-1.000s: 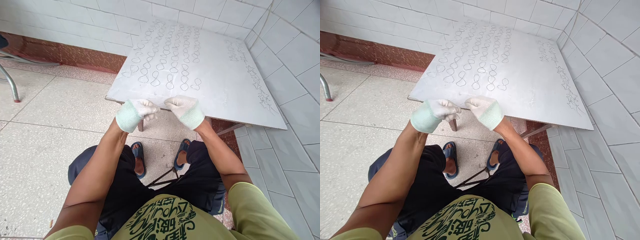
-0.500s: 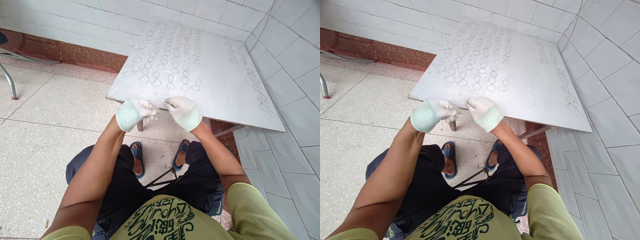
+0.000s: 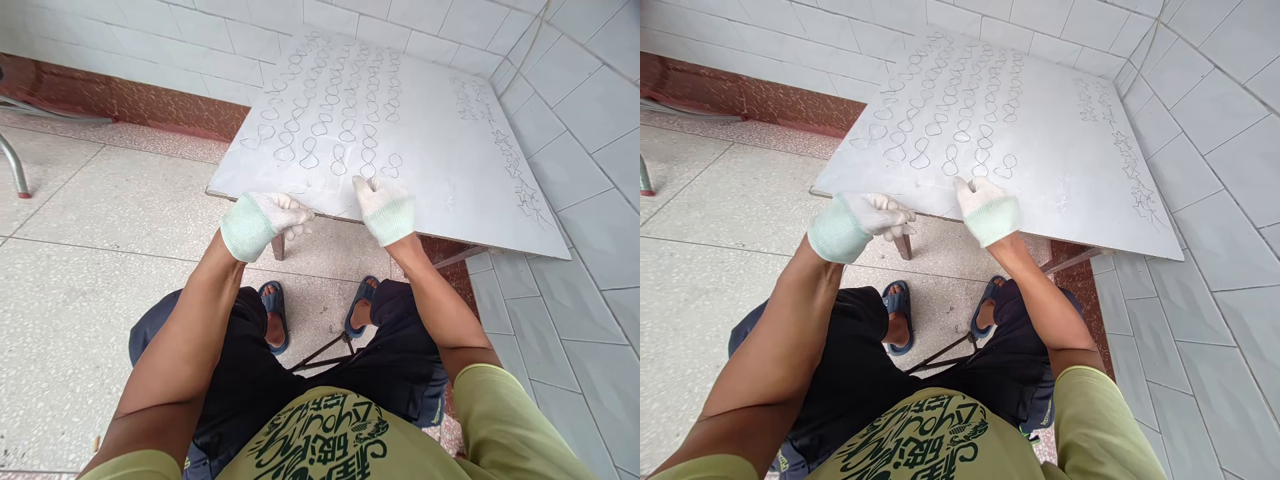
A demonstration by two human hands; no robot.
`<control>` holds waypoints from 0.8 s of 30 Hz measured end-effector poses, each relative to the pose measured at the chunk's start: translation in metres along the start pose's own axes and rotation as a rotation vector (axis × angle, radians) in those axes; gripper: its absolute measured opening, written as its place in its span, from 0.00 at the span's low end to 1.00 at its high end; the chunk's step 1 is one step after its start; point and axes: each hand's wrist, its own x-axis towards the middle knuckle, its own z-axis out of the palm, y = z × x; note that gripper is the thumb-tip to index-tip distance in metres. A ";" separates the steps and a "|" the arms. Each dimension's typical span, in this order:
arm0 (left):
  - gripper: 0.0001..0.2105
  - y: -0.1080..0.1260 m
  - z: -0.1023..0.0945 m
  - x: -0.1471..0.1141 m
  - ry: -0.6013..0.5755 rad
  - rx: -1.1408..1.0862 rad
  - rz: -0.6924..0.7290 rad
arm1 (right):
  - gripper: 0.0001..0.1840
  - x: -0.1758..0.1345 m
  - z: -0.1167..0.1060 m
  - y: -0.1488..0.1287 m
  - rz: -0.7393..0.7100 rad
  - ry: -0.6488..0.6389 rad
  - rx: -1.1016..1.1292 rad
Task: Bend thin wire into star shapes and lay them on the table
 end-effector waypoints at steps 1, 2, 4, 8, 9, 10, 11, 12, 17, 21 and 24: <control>0.12 -0.001 -0.002 0.002 0.015 -0.006 0.007 | 0.34 -0.004 -0.008 -0.004 -0.017 0.058 -0.013; 0.12 -0.003 -0.004 0.004 0.027 -0.005 0.018 | 0.32 -0.008 -0.015 -0.010 -0.096 0.056 -0.030; 0.14 -0.004 -0.007 0.007 0.032 0.013 0.046 | 0.25 -0.015 -0.029 -0.022 -0.315 0.002 -0.088; 0.19 -0.002 -0.013 0.006 -0.027 0.043 0.066 | 0.16 -0.014 -0.032 -0.038 -0.729 -0.166 -0.226; 0.19 -0.001 -0.015 0.005 -0.048 0.045 0.075 | 0.17 -0.012 -0.028 -0.040 -0.776 -0.205 -0.261; 0.19 -0.001 -0.016 0.004 -0.069 0.046 0.087 | 0.18 -0.010 -0.023 -0.041 -0.791 -0.243 -0.293; 0.19 0.000 -0.018 0.004 -0.085 0.044 0.103 | 0.21 -0.009 -0.019 -0.041 -0.780 -0.276 -0.314; 0.19 0.001 -0.020 0.004 -0.094 0.042 0.119 | 0.23 -0.008 -0.014 -0.041 -0.754 -0.303 -0.318; 0.17 0.000 -0.024 0.004 -0.006 -0.005 0.179 | 0.23 -0.014 0.000 -0.040 -0.648 -0.337 -0.228; 0.18 -0.001 -0.024 0.003 0.107 -0.052 0.252 | 0.27 -0.021 0.011 -0.039 -0.710 -0.296 -0.315; 0.17 -0.003 -0.020 0.002 0.159 -0.029 0.294 | 0.27 -0.025 0.025 -0.037 -0.792 -0.193 -0.318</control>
